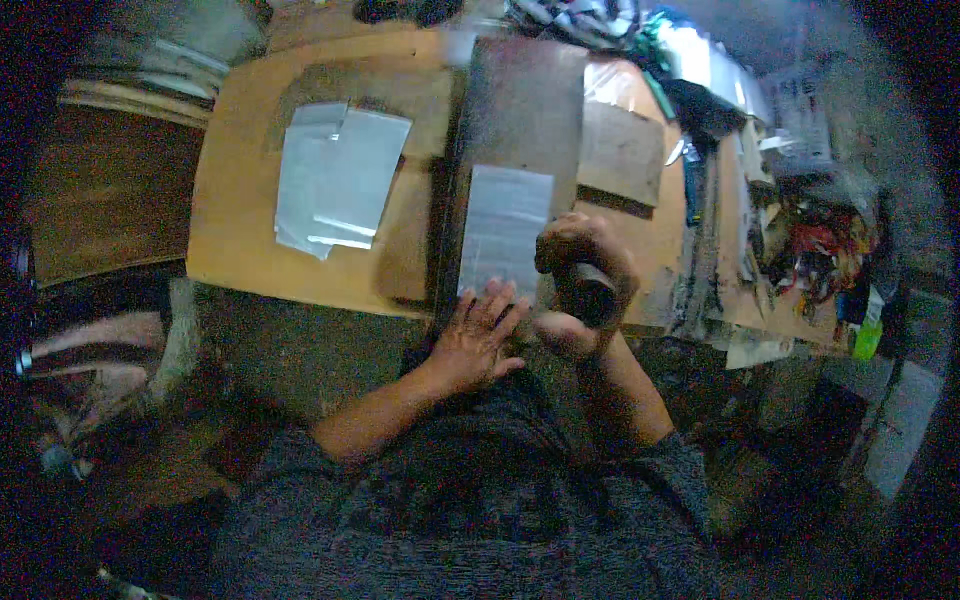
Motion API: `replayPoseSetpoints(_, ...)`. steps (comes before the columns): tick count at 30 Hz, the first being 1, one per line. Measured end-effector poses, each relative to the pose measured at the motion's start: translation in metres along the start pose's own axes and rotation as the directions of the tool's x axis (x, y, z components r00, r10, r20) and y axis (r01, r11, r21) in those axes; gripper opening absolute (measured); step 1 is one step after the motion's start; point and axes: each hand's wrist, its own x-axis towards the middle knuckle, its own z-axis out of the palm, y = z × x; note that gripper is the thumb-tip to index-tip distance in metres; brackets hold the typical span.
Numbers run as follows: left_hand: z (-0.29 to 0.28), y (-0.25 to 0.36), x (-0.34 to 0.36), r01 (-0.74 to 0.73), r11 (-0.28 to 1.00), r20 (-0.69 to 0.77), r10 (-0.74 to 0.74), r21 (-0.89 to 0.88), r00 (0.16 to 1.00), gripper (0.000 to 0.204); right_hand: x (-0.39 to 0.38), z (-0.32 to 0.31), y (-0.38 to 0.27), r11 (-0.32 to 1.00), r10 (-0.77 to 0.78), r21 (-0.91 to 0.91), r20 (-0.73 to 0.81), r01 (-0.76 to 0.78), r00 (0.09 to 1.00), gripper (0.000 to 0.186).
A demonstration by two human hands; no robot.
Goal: The person cuts a small piece of light-colored material on a wooden block using a knife and folds the resulting piece.
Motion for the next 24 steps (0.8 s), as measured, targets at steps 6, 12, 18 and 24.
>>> replayPoseSetpoints(6, 0.004, 0.006, -0.005, 0.015, 0.998, -0.061, -0.012, 0.057, 0.998, 0.084, 0.016, -0.058, -0.013, 0.445, -0.126, -0.791, 0.409, 0.420, 0.904, 0.052)
replayPoseSetpoints(12, 0.001, 0.000, -0.020, 0.225, 0.974, -0.250, -0.210, 0.033, 0.945, 0.082, 0.015, -0.084, -0.029, 0.282, -0.160, -0.893, 0.317, 0.351, 0.935, 0.060)
replayPoseSetpoints(18, 0.021, -0.020, -0.029, 0.213, 0.977, -0.294, -0.210, -0.021, 0.933, 0.081, 0.012, -0.118, 0.026, 0.386, -0.136, -0.877, 0.251, 0.285, 0.958, 0.040)
replayPoseSetpoints(24, 0.021, -0.018, -0.024, 0.234, 0.972, -0.276, -0.220, 0.017, 0.936, 0.079, -0.006, -0.160, 0.074, 0.374, -0.098, -0.894, 0.227, 0.247, 0.969, 0.037)
